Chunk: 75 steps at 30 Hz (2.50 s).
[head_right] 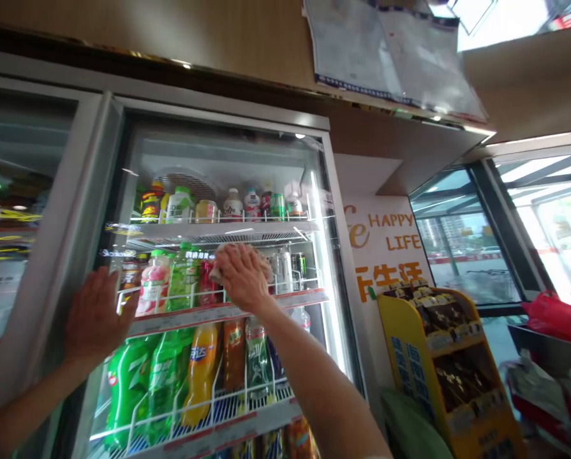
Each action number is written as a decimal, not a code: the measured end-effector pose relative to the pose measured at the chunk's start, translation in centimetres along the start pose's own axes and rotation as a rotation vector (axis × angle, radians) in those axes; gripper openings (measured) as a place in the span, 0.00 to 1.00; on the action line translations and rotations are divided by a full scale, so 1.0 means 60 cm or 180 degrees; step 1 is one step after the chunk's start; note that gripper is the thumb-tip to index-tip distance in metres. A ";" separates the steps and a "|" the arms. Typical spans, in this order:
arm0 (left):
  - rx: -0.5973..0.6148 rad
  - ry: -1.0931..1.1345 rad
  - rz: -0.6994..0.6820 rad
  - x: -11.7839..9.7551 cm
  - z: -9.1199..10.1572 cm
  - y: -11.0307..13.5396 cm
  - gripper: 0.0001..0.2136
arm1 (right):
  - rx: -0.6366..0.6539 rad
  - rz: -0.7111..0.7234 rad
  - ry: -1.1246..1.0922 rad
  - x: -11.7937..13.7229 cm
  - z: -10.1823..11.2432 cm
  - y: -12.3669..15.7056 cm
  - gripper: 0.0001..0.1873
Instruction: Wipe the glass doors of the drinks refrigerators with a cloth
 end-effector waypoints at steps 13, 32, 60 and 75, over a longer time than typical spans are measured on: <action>0.0100 -0.0049 -0.0085 0.002 -0.002 0.010 0.26 | -0.0399 -0.1013 0.0267 -0.041 0.014 0.061 0.26; 0.0438 0.0090 0.0142 0.002 0.000 0.076 0.28 | 0.0354 0.0075 0.0103 0.158 -0.026 0.142 0.27; 0.0684 -0.0086 0.0072 0.006 0.018 0.199 0.28 | 0.0413 -0.0665 0.0128 0.230 -0.054 0.160 0.27; 0.0758 0.0022 0.0052 0.012 0.018 0.211 0.26 | 0.0366 -0.0603 -0.0125 0.224 -0.039 0.247 0.28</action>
Point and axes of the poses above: each hand's wrist, its own y-axis away from the middle knuckle, its own z-axis out of the back of the hand, x = y × z, the point moved 6 cm from there along -y, towards the middle knuckle, and after that the axes turned 3 degrees about -y, right-handed, at the moved point
